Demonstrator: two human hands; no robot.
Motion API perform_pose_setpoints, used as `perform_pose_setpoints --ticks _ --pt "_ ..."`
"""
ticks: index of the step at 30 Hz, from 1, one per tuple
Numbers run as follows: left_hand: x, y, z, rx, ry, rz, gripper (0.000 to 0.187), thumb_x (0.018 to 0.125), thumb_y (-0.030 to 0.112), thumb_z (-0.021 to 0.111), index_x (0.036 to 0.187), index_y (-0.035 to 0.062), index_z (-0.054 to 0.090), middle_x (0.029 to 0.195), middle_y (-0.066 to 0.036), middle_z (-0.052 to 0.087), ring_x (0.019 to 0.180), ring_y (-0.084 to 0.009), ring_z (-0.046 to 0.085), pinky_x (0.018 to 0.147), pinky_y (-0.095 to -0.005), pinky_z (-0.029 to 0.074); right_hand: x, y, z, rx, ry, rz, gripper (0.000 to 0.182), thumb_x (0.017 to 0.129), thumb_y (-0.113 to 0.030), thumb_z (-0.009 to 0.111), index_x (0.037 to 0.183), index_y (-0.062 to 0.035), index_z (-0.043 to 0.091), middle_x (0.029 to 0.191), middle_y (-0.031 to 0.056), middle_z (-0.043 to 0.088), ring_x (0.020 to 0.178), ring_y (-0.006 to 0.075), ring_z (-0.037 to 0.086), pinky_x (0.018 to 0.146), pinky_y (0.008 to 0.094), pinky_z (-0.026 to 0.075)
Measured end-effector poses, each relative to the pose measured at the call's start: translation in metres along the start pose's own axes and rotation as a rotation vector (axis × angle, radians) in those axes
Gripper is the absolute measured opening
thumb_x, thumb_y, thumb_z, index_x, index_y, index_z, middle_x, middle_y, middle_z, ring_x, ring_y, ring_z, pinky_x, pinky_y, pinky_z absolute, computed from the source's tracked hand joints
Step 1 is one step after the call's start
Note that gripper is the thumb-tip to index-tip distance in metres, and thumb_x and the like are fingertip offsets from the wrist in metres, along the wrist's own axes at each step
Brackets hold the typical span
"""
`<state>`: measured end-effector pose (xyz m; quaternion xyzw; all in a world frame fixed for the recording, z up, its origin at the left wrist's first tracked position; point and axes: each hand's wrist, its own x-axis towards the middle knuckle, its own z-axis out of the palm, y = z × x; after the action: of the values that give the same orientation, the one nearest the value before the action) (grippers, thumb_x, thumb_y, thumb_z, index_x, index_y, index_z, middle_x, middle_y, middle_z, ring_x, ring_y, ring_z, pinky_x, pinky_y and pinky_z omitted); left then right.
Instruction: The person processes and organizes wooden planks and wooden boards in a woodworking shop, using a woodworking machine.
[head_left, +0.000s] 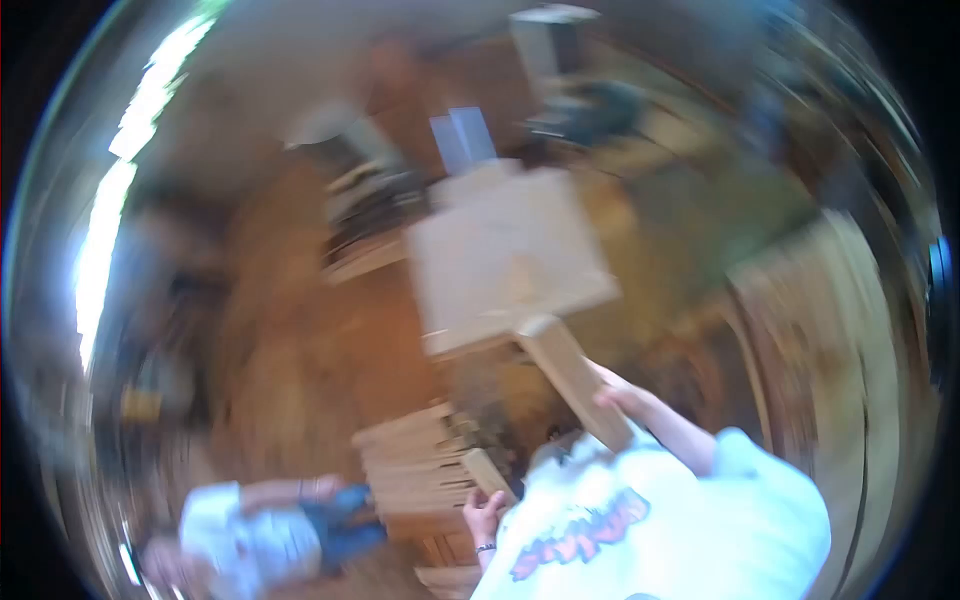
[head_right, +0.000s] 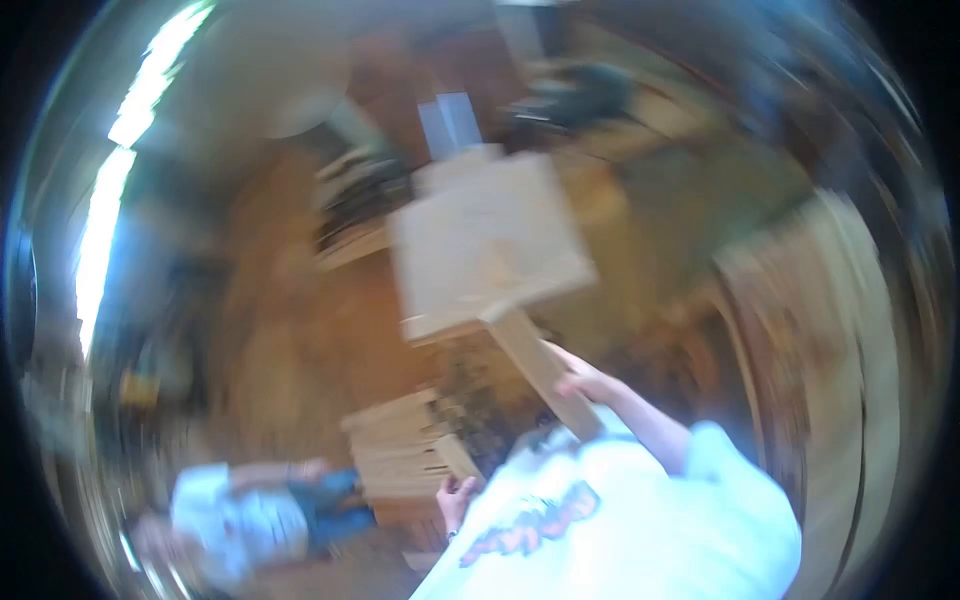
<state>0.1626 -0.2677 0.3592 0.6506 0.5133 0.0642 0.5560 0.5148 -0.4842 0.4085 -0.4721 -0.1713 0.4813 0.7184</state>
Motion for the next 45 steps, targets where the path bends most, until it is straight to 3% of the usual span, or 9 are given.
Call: perform_pose_setpoints --ticks 6,7,12,19,26,30,34,38,45 --pt "0.047 -0.002 -0.002 0.164 -0.443 0.168 0.041 0.083 0.009 0.08 0.119 -0.0049 0.065 0.102 -0.009 0.071 0.09 -0.0171 0.065 0.081 -0.033 0.054 -0.187 0.058 0.004 0.023 0.663 -0.362 0.116 0.064 -0.048 0.077 0.16 -0.003 0.028 0.151 0.0148 0.043 0.143 0.0256 0.039 0.118 0.0377 0.03" --pt "0.059 -0.005 0.007 0.176 -0.511 0.199 0.04 0.084 0.008 0.079 0.119 -0.0049 0.065 0.101 -0.008 0.071 0.089 -0.0166 0.064 0.08 -0.0327 0.054 -0.223 0.058 0.019 0.041 0.79 -0.357 0.107 0.07 -0.048 0.073 0.157 -0.0025 0.031 0.143 0.0133 0.051 0.132 0.0251 0.051 0.112 0.0386 0.04" --pt "0.053 0.026 0.054 0.146 -0.672 0.271 0.033 0.086 0.005 0.077 0.116 -0.004 0.067 0.101 -0.007 0.07 0.089 -0.0151 0.064 0.08 -0.0317 0.053 -0.356 0.133 0.061 0.616 1.03 -0.437 0.081 0.082 -0.053 0.065 0.144 -0.0025 0.05 0.123 0.0143 0.066 0.105 0.0281 0.069 0.091 0.042 0.057" --pt "-0.024 0.008 0.128 0.188 -0.804 0.193 0.02 0.087 0.008 0.076 0.103 -0.0022 0.068 0.09 -0.001 0.065 0.082 -0.0118 0.06 0.075 -0.0274 0.049 -0.464 0.177 0.092 0.714 1.158 -0.89 0.085 0.084 -0.064 0.059 0.142 -0.0015 0.052 0.127 0.0189 0.066 0.11 0.033 0.068 0.094 0.048 0.057" --pt "-0.141 -0.006 0.235 0.221 -0.897 0.244 0.041 0.083 0.01 0.079 0.119 -0.0055 0.067 0.104 -0.009 0.073 0.09 -0.0153 0.069 0.081 -0.0312 0.057 -0.57 0.169 0.033 0.648 1.359 -1.06 0.084 0.082 -0.059 0.065 0.142 -0.0019 0.05 0.124 0.0159 0.065 0.111 0.0304 0.067 0.094 0.0434 0.057" --pt "-0.187 -0.011 0.246 0.242 -0.835 0.267 0.046 0.081 0.013 0.081 0.121 -0.0054 0.067 0.109 -0.011 0.073 0.099 -0.017 0.068 0.089 -0.0325 0.055 -0.63 0.13 -0.006 0.551 1.164 -0.82 0.094 0.079 -0.067 0.067 0.145 -0.0039 0.048 0.13 0.0154 0.062 0.116 0.0304 0.064 0.095 0.0451 0.056" --pt "-0.217 -0.014 0.229 0.234 -0.728 0.232 0.05 0.078 0.013 0.083 0.122 -0.0051 0.068 0.11 -0.011 0.073 0.1 -0.0171 0.068 0.09 -0.0318 0.054 -0.659 0.09 -0.074 0.444 1.39 -0.638 0.092 0.079 -0.068 0.067 0.144 -0.0053 0.051 0.129 0.0146 0.063 0.115 0.0297 0.063 0.096 0.0435 0.054" --pt "-0.2 -0.027 0.21 0.079 -0.56 0.14 0.029 0.085 0.011 0.079 0.108 -0.0017 0.069 0.099 -0.004 0.07 0.089 -0.0136 0.065 0.08 -0.0287 0.051 -0.649 -0.014 -0.134 0.376 1.432 -0.466 0.081 0.083 -0.062 0.066 0.14 -0.0053 0.054 0.124 0.013 0.064 0.11 0.0245 0.063 0.093 0.0392 0.052" --pt "-0.13 -0.008 0.21 -0.011 -0.515 0.084 0.029 0.086 0.011 0.077 0.11 -0.0027 0.069 0.098 -0.004 0.07 0.087 -0.0134 0.063 0.08 -0.0293 0.05 -0.634 -0.166 -0.272 -0.191 1.286 -0.102 0.074 0.082 -0.059 0.068 0.131 -0.0039 0.058 0.109 0.0111 0.065 0.097 0.0213 0.065 0.085 0.0383 0.052"
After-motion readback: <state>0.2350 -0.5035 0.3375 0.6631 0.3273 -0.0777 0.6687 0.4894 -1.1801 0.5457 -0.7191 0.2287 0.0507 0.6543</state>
